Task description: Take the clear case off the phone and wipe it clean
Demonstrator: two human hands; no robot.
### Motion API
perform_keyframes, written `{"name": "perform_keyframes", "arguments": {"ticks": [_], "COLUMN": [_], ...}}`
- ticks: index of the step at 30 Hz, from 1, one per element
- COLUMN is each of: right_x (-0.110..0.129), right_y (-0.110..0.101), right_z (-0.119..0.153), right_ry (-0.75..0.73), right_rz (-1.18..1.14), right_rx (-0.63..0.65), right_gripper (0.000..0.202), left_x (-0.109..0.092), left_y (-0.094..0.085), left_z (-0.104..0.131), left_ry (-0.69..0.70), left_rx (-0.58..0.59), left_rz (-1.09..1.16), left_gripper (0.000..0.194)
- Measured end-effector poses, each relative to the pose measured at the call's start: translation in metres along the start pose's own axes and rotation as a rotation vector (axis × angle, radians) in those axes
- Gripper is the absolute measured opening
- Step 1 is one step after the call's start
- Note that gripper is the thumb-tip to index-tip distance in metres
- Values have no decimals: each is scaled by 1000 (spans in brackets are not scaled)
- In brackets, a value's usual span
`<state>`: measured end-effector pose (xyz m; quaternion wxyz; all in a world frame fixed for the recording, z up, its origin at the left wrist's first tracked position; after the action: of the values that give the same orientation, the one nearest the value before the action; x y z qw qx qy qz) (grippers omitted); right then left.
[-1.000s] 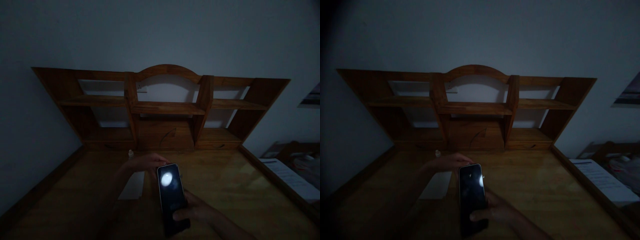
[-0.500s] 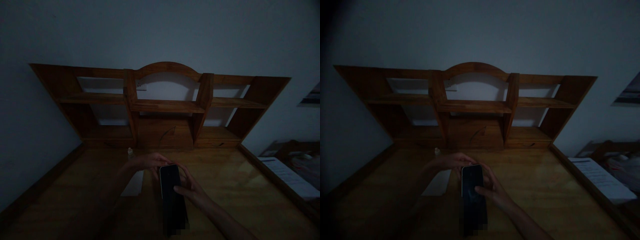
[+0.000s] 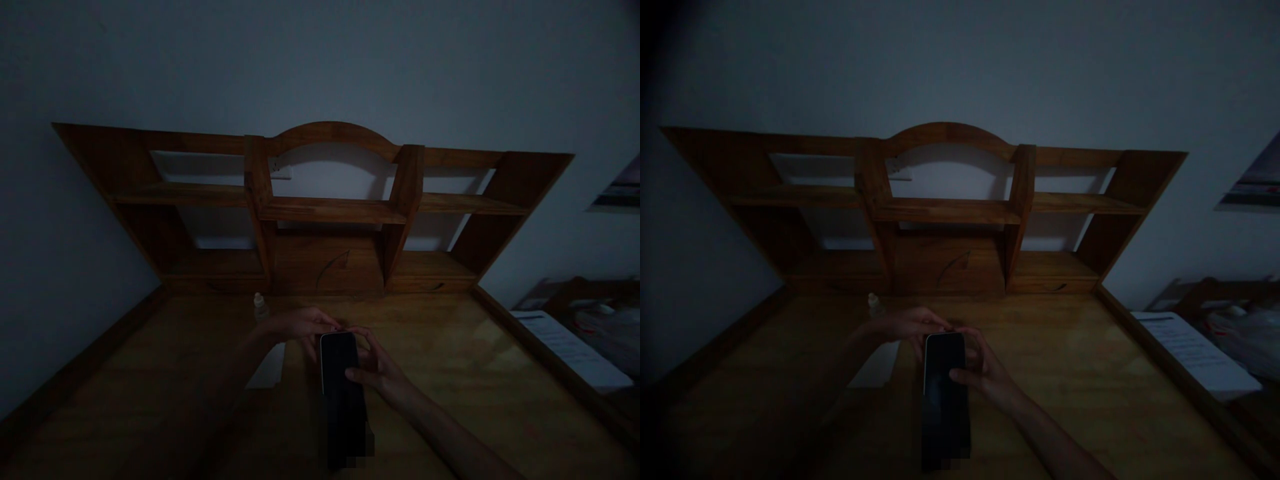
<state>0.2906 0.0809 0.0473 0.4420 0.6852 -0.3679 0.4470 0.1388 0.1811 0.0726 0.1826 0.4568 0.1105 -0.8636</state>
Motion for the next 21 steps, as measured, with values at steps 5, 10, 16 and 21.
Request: {"name": "perform_keyframes", "arguments": {"ticks": [5,10,16,21], "right_x": [1,-2,-5,-4], "right_y": [0,-3,-5,-4], "right_z": [-1,-2,0,1], "right_ry": [12,-18,-4,-3], "right_rz": [-8,-2,-19,-5], "right_rx": [9,19,8,15], "right_gripper": [73,69,73,73], "left_x": [11,14,15,11], "left_y": [-2,-5,-7,-5], "left_z": [-12,-16,-18,-14], "left_ry": [-6,-10,-19,-2], "left_rx": [63,44,42,47], "left_rz": [28,-2,12,18], "left_gripper": [60,64,73,67]}}
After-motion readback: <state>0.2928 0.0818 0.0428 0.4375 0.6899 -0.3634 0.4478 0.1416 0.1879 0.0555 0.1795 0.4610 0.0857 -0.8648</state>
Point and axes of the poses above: each hand's wrist, its own z-axis away from the middle knuckle, its own y-axis out of the palm, x = y × z, the point moved 6 cm from there along -z, towards the middle knuckle, and after that the axes turned 12 degrees about -y, right-handed, at the moved point
